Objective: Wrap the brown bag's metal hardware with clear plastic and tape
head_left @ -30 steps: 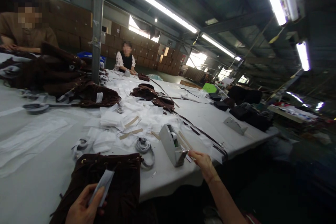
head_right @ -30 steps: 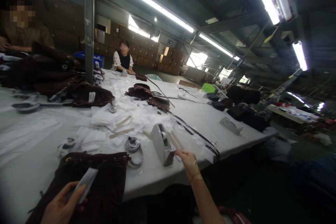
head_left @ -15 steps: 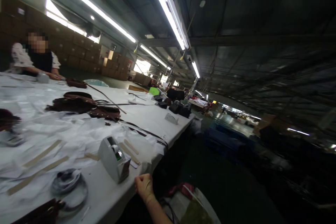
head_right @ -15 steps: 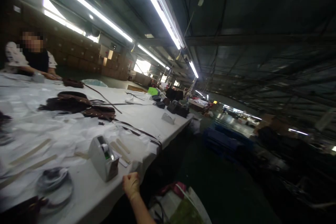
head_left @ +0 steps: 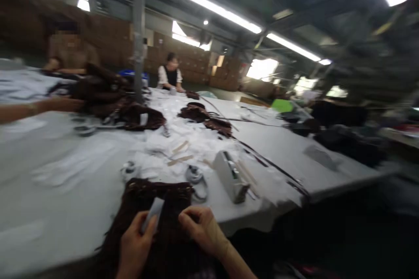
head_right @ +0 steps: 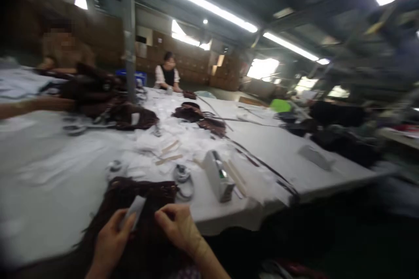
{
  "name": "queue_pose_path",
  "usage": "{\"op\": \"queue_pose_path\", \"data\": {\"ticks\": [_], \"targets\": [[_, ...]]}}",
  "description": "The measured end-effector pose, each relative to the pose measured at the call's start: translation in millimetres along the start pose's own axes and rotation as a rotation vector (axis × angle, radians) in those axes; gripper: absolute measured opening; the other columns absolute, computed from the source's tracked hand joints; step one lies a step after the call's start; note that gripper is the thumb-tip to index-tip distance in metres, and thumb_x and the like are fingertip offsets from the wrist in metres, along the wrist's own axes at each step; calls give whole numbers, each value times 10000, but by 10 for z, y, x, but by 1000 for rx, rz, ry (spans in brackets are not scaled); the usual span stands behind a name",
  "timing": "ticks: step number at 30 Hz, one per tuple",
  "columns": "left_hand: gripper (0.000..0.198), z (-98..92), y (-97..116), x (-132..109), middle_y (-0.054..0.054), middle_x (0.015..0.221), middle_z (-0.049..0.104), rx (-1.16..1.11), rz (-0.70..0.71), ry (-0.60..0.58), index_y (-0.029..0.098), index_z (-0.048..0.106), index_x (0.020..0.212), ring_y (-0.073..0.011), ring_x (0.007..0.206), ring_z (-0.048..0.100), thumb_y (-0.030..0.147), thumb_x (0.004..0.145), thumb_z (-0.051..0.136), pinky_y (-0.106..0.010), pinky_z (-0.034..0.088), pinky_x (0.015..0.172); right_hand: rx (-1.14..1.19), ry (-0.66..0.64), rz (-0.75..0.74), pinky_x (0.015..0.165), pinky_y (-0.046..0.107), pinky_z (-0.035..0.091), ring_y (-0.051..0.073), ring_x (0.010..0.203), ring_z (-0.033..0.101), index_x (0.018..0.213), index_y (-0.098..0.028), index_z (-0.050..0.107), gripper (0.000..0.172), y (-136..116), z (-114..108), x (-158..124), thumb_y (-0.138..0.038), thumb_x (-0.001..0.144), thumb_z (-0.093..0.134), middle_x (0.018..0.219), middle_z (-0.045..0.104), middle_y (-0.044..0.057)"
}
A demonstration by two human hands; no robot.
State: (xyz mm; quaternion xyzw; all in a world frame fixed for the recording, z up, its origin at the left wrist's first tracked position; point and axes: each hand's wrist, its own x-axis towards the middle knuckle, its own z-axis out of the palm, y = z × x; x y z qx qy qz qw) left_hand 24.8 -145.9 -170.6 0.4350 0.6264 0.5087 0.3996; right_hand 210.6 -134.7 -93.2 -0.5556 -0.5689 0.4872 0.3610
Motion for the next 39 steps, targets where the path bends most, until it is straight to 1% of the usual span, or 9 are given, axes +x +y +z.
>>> {"op": "queue_pose_path", "data": {"ticks": [3, 6, 12, 19, 23, 26, 30, 35, 39], "targets": [[369, -178, -89, 100, 8, 692, 649, 6, 71, -38, 187, 620, 886, -177, 606, 610, 544, 823, 557, -239, 464, 539, -96, -224, -114, 545, 207, 399, 114, 581, 526, 771, -154, 713, 274, -100, 516, 215, -392, 851, 602, 628, 611, -8], [286, -152, -66, 107, -5, 696, 657, 19, 134, -10, 203, 609, 853, -177, 650, 622, 480, 851, 536, -224, 452, 578, -104, -286, -160, 543, 208, 396, 119, 577, 519, 758, -151, 710, 288, -142, 673, 343, -381, 856, 567, 637, 620, 3], [246, -92, -77, 74, -33, 724, 681, 54, 157, -1, 209, 618, 873, -187, 656, 634, 412, 893, 481, -246, 451, 623, -258, -212, -144, 494, 204, 332, 112, 536, 466, 608, -133, 661, 364, -10, 771, 543, -412, 819, 562, 547, 556, 2], [216, -76, -117, 64, -55, 798, 702, -2, 168, 17, 213, 596, 920, -215, 708, 661, 394, 885, 483, -278, 466, 661, -383, -140, -34, 467, 205, 250, 89, 529, 366, 490, -124, 563, 460, 111, 854, 705, -501, 751, 595, 503, 401, -16], [319, -55, -107, 40, -24, 723, 674, -65, 131, 68, 205, 494, 1114, -209, 629, 643, 410, 871, 516, -265, 454, 581, -360, -145, 12, 446, 207, 212, 86, 523, 345, 486, -127, 555, 474, 168, 857, 737, -524, 741, 601, 500, 374, -17], [385, -51, -117, 38, -39, 788, 687, -73, 162, 82, 204, 455, 1204, -219, 692, 660, 381, 869, 521, -278, 471, 634, -320, -156, 52, 430, 207, 195, 73, 493, 326, 487, -129, 548, 472, 199, 856, 752, -524, 738, 607, 490, 381, -20], [233, -78, -112, 56, -80, 931, 704, -66, 149, 34, 211, 572, 1049, -243, 848, 671, 346, 867, 518, -298, 483, 735, -232, -206, 114, 395, 201, 199, 61, 411, 330, 519, -143, 538, 489, 215, 844, 757, -580, 731, 597, 441, 397, -32], [214, -117, -50, 85, -59, 817, 696, -88, 100, 6, 189, 591, 964, -222, 739, 652, 362, 858, 524, -286, 480, 673, -86, -306, 189, 373, 192, 248, 59, 358, 363, 603, -153, 552, 515, 200, 812, 723, -658, 705, 563, 446, 459, -37], [223, -130, -4, 97, -49, 789, 680, -114, 60, 9, 171, 584, 943, -200, 695, 624, 362, 837, 541, -277, 473, 651, -33, -319, 214, 373, 180, 256, 50, 365, 370, 626, -149, 553, 492, 191, 798, 703, -636, 695, 582, 464, 473, -43]]}}
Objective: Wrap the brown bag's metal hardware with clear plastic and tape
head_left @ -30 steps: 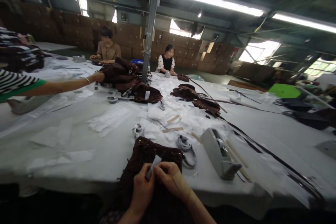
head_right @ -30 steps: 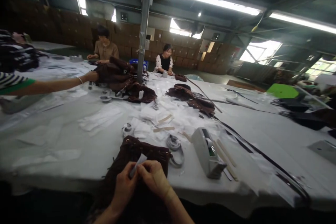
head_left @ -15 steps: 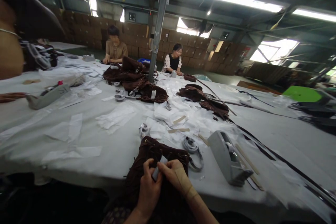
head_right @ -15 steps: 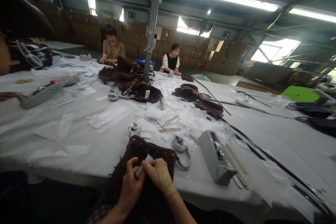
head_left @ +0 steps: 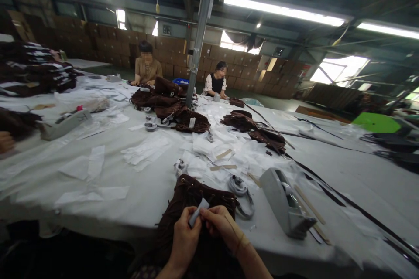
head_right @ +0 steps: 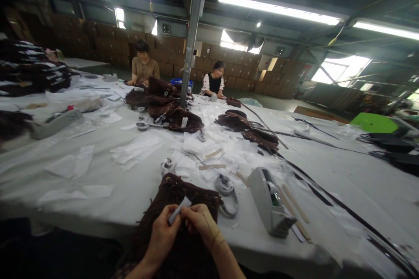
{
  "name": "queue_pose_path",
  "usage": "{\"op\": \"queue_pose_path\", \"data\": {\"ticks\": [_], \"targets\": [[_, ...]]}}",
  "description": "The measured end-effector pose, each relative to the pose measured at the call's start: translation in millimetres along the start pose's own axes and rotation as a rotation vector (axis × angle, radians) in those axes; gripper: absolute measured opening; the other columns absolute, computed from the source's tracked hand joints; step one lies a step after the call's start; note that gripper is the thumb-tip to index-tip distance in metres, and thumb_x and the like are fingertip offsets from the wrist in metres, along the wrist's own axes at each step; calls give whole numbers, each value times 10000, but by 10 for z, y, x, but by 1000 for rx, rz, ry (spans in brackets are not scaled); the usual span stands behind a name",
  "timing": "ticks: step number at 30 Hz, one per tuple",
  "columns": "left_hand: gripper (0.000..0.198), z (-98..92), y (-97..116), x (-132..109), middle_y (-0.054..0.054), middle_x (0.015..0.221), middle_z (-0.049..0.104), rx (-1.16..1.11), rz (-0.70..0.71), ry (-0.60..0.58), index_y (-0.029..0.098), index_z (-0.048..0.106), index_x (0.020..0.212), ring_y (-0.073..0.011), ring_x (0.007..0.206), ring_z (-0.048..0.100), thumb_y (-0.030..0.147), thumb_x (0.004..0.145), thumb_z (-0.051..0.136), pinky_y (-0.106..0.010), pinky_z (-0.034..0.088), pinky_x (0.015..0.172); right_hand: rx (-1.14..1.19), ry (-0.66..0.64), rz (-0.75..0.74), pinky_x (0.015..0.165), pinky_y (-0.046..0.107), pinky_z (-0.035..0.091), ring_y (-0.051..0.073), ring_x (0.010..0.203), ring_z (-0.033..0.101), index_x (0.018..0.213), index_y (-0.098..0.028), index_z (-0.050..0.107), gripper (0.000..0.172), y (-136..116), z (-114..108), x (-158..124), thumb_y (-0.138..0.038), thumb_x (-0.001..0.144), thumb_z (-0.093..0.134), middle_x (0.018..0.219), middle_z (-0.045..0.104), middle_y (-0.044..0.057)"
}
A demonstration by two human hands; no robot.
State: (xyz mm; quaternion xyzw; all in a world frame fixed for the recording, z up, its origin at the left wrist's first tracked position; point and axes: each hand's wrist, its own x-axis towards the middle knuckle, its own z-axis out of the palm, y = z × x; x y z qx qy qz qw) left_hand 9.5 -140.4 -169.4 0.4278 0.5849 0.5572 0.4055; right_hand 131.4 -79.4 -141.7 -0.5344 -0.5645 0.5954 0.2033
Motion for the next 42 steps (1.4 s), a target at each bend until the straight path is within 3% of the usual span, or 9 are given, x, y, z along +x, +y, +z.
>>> {"op": "queue_pose_path", "data": {"ticks": [9, 17, 21, 23, 29, 31, 36, 38, 42], "targets": [[287, -28, -76, 5, -38, 738, 654, -43, -21, -48, 151, 567, 956, -175, 641, 582, 413, 840, 552, -256, 447, 591, -93, 82, 11, 335, 183, 229, 57, 299, 368, 564, -138, 598, 364, -3, 34, 64, -438, 769, 584, 375, 466, -35], [357, -62, -57, 30, -13, 656, 619, -230, -65, -80, 139, 583, 934, -128, 564, 535, 459, 790, 646, -232, 438, 554, -98, 156, -11, 314, 191, 218, 59, 286, 348, 504, -157, 518, 485, 116, 31, 77, -570, 740, 611, 358, 440, -35], [406, -108, -2, 70, -19, 694, 625, -554, -215, -199, 126, 596, 949, -98, 553, 537, 436, 727, 736, -194, 433, 509, -21, 100, -77, 334, 189, 261, 65, 324, 371, 733, -126, 616, 537, 137, 14, 62, -661, 688, 616, 421, 486, -45], [418, -119, 9, 94, -20, 674, 619, -708, -324, -243, 115, 607, 948, -82, 523, 529, 398, 693, 780, -166, 408, 465, 24, 67, -120, 357, 185, 279, 58, 358, 377, 758, -128, 616, 596, 140, 17, 38, -716, 665, 597, 467, 508, -42], [191, -81, 14, 142, -38, 649, 602, -986, -637, -192, 68, 615, 846, -45, 472, 512, 212, 772, 716, -116, 391, 415, 106, 56, -185, 376, 181, 266, 46, 390, 374, 710, -133, 603, 610, 194, 44, 23, -740, 649, 606, 517, 514, -36], [176, -51, 20, 144, -39, 658, 604, -978, -623, -169, 77, 607, 835, -51, 476, 521, 210, 780, 708, -124, 408, 418, 131, 100, -192, 364, 183, 247, 49, 381, 367, 763, -137, 613, 608, 225, 48, 24, -737, 666, 596, 527, 516, -39], [372, 50, -12, 105, -16, 680, 624, -854, -415, -77, 138, 570, 922, -76, 525, 546, 341, 704, 792, -156, 440, 469, 248, 440, -183, 372, 197, 280, 73, 407, 408, 830, -142, 622, 636, 258, 111, -115, -759, 705, 528, 568, 539, -20], [419, 85, -37, 78, -8, 681, 626, -768, -334, -77, 148, 555, 960, -81, 532, 543, 401, 711, 778, -165, 432, 472, 245, 434, -193, 396, 205, 309, 82, 428, 421, 786, -139, 629, 620, 224, 180, -191, -746, 725, 521, 559, 538, -13], [437, 94, -63, 48, 21, 645, 587, -685, -265, -95, 147, 557, 961, -72, 501, 504, 463, 725, 746, -165, 389, 444, 282, 291, -229, 429, 223, 357, 104, 442, 455, 758, -135, 627, 551, 104, 325, -216, -684, 739, 577, 529, 528, -17]]}}
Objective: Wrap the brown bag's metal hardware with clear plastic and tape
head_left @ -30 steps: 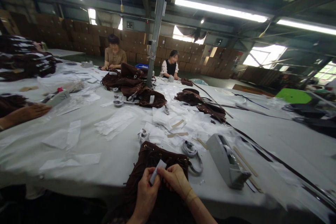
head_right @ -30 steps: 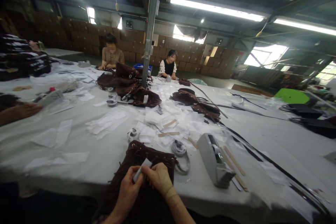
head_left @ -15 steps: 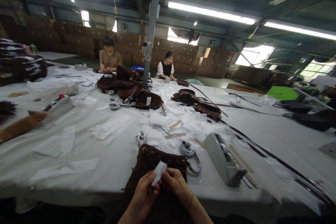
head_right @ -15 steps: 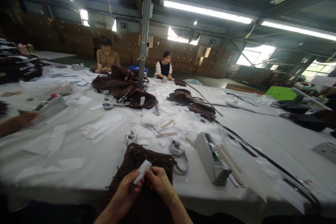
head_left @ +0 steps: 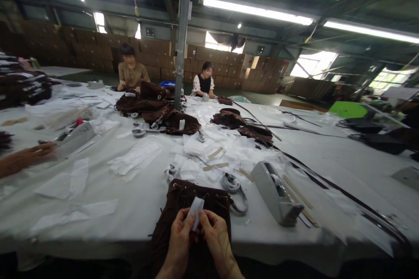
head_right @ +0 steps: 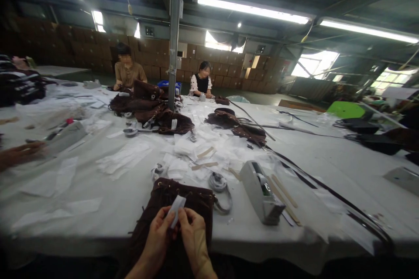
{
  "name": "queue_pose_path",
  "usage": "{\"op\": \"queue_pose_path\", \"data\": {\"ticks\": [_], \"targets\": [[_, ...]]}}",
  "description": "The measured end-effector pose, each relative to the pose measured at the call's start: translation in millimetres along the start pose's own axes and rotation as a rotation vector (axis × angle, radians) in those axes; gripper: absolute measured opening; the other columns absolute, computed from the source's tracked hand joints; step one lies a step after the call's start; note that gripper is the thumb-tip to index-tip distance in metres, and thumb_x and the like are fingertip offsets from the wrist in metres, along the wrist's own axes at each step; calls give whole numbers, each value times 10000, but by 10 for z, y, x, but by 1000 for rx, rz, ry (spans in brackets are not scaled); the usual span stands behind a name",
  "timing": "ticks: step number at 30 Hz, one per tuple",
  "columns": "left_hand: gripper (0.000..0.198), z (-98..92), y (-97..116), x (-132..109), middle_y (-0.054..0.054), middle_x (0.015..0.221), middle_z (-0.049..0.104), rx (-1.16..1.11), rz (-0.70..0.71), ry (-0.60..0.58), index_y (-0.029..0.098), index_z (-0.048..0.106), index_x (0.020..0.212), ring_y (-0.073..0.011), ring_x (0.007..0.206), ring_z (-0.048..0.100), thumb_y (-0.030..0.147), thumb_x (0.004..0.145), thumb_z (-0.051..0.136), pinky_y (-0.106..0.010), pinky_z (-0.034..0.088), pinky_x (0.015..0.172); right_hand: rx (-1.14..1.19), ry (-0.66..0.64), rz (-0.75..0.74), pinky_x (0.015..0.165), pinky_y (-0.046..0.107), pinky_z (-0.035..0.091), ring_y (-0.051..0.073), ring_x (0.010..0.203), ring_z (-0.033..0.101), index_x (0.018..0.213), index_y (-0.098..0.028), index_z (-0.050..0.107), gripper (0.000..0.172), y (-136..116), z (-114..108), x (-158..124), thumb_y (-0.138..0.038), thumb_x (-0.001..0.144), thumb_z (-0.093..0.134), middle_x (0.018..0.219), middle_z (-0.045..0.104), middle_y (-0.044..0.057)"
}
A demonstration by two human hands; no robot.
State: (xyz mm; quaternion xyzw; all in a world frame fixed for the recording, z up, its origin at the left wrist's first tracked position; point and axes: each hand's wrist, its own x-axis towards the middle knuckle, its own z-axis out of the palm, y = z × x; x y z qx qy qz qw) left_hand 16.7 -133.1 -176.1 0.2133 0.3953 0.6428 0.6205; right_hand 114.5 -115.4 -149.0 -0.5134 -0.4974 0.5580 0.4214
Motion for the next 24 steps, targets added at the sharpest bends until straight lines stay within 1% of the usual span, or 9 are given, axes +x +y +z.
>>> {"op": "queue_pose_path", "data": {"ticks": [9, 11, 13, 14, 16, 18, 19, 22, 24], "targets": [[441, -71, 32, 39, 77, 516, 477, -70, -118, -58, 192, 534, 935, -38, 378, 368, 510, 706, 736, -134, 241, 372, -7, -109, 12, 400, 201, 329, 97, 430, 449, 741, -139, 601, 618, 46, 55, 88, -752, 729, 521, 508, 486, -29], [453, -68, 29, 43, 80, 478, 458, -58, -153, -71, 193, 531, 922, -43, 356, 356, 533, 698, 728, -135, 216, 358, -89, -167, 12, 405, 204, 327, 100, 432, 453, 767, -135, 620, 638, 19, 19, 75, -756, 759, 474, 516, 502, -20], [476, -55, 28, 39, 72, 477, 481, -32, -185, -83, 197, 525, 933, -49, 337, 361, 560, 693, 719, -134, 201, 345, -252, -173, -8, 410, 213, 307, 100, 426, 438, 694, -136, 623, 648, -66, -71, 95, -741, 803, 418, 503, 510, -5], [495, -46, 28, 35, 63, 489, 504, -20, -195, -86, 200, 519, 948, -53, 332, 370, 581, 693, 707, -135, 205, 340, -356, -120, -44, 424, 222, 304, 105, 437, 440, 640, -140, 615, 650, -128, -146, 128, -724, 826, 396, 496, 513, 5], [554, -25, 27, 25, 39, 521, 554, -6, -197, -96, 203, 504, 998, -68, 332, 397, 645, 703, 658, -142, 235, 333, -579, 100, -147, 482, 242, 330, 129, 498, 475, 573, -150, 602, 638, -269, -360, 254, -671, 865, 380, 513, 541, 29], [644, -14, 31, 21, 2, 562, 604, 7, -211, -115, 197, 480, 1079, -94, 353, 447, 717, 714, 585, -157, 288, 336, -796, 335, -208, 581, 255, 383, 161, 605, 543, 636, -158, 647, 571, -393, -625, 454, -592, 897, 385, 611, 616, 55], [708, -19, 41, 24, -21, 585, 627, 19, -238, -129, 192, 460, 1133, -112, 369, 481, 758, 714, 534, -169, 315, 342, -895, 398, -201, 636, 260, 405, 175, 667, 575, 705, -162, 674, 520, -436, -755, 573, -547, 909, 390, 692, 656, 69], [909, -107, 151, 67, -80, 650, 673, 156, -355, -178, 190, 381, 1288, -172, 387, 560, 864, 679, 370, -200, 338, 333, -1087, 378, -137, 743, 287, 432, 221, 838, 629, 859, -161, 705, 364, -466, -1043, 935, -438, 882, 470, 905, 698, 118], [934, -235, 323, 134, -67, 599, 653, 350, -288, -163, 169, 441, 1268, -170, 338, 527, 879, 675, 316, -209, 295, 316, -1133, 331, -102, 722, 315, 441, 261, 852, 641, 828, -146, 710, 310, -420, -1123, 1127, -409, 828, 546, 903, 697, 151]]}}
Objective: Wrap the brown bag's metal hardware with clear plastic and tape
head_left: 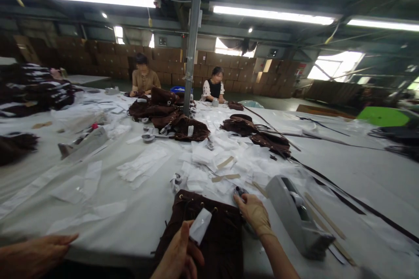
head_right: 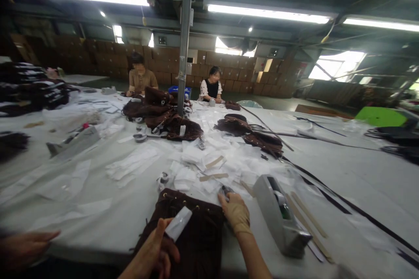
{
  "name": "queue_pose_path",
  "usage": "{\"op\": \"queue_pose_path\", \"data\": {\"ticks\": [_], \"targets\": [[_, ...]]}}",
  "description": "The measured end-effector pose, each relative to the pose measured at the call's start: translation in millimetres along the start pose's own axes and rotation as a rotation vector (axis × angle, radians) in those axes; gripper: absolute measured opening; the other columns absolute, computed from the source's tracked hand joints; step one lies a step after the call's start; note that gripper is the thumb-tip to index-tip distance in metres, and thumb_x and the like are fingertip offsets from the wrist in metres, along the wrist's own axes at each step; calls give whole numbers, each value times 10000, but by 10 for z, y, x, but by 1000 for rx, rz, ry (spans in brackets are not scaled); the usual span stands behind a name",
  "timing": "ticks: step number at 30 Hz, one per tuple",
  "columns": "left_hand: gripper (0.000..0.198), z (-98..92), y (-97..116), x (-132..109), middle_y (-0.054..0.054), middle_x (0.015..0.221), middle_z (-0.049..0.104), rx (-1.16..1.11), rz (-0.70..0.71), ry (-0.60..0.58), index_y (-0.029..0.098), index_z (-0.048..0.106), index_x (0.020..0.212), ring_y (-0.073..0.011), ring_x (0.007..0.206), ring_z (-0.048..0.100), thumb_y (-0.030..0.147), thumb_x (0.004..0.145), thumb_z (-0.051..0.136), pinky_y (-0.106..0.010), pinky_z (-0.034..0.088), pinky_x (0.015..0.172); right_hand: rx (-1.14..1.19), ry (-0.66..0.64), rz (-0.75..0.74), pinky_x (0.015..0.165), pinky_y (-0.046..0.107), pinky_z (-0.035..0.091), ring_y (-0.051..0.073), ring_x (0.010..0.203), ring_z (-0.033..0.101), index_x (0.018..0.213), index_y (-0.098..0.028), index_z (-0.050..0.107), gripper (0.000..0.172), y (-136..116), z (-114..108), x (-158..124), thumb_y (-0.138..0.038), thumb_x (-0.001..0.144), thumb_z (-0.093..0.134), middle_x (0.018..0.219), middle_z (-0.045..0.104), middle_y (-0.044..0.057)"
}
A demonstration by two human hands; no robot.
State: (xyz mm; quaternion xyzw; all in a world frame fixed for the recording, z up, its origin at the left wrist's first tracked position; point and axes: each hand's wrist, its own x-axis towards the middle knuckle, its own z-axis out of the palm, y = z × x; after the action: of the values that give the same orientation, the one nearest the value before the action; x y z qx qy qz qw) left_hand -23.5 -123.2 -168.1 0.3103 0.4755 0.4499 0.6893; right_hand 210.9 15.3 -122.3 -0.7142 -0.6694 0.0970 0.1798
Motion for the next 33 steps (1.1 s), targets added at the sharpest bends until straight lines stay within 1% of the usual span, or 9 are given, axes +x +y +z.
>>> {"op": "queue_pose_path", "data": {"ticks": [4, 7, 11, 15, 19, 21, 24, 28, 33], "targets": [[650, -505, 416, 64, -38, 637, 628, 328, 379, 391, 157, 617, 987, -148, 468, 529, 745, 742, 487, -236, 374, 442, -65, -51, -6, 684, 337, 449, 292, 809, 656, 779, -146, 703, 229, 45, 141, 147, -351, 781, 601, 855, 700, 160], [675, -767, 696, 264, -71, 853, 649, 331, 388, 549, 165, 542, 1136, -189, 688, 602, 695, 719, 574, -264, 442, 590, -73, -8, -50, 771, 331, 447, 266, 878, 646, 854, -150, 690, 263, 36, 124, 145, -334, 859, 502, 925, 693, 152], [815, -738, 835, 618, -35, 807, 627, 197, 242, 371, 167, 381, 1293, -151, 653, 591, 657, 694, 640, -241, 428, 605, 28, 120, -306, 856, 307, 432, 234, 947, 615, 974, -162, 667, 312, -106, 24, 93, -352, 910, 429, 1013, 668, 127], [795, -479, 900, 737, -56, 927, 631, 229, 331, 203, 185, 442, 1274, -173, 776, 606, 553, 639, 745, -254, 471, 682, 137, 93, -496, 842, 316, 427, 232, 921, 598, 937, -197, 669, 243, -401, 129, -22, -309, 901, 455, 973, 669, 99], [752, -339, 973, 658, -110, 1210, 543, 678, 491, -9, 245, 556, 1270, -299, 1085, 540, 467, 594, 800, -390, 447, 930, 225, 15, -562, 730, 285, 423, 188, 747, 589, 701, -195, 606, 373, -604, 452, -217, -271, 953, 342, 745, 642, 75], [803, -312, 980, 647, -140, 1393, 390, 999, 446, -81, 280, 596, 1246, -419, 1238, 405, 442, 503, 854, -518, 364, 1012, 244, 31, -544, 704, 295, 417, 186, 705, 576, 682, -185, 573, 415, -633, 580, -322, -276, 970, 289, 710, 625, 81], [943, -242, 973, 710, -142, 1546, 112, 1335, 333, -108, 356, 542, 1296, -572, 1284, 238, 381, 421, 894, -704, 308, 944, 292, 70, -524, 738, 320, 423, 196, 735, 574, 713, -176, 570, 437, -628, 623, -433, -288, 983, 245, 737, 628, 94], [961, -73, 1016, 862, -65, 1580, -56, 1632, 319, -167, 453, 427, 1347, -605, 1299, 152, 297, 497, 847, -794, 306, 833, 450, 214, -532, 829, 337, 457, 205, 892, 596, 828, -176, 630, 382, -444, 480, -468, -321, 979, 311, 913, 660, 107], [792, 58, 1066, 1031, -101, 1533, 169, 1834, 105, -272, 417, 530, 1254, -590, 1310, 132, 480, 509, 791, -771, 369, 788, 213, 552, -367, 855, 419, 486, 272, 958, 600, 903, -133, 685, 465, 436, 406, -491, -467, 948, 363, 1004, 655, 166]]}}
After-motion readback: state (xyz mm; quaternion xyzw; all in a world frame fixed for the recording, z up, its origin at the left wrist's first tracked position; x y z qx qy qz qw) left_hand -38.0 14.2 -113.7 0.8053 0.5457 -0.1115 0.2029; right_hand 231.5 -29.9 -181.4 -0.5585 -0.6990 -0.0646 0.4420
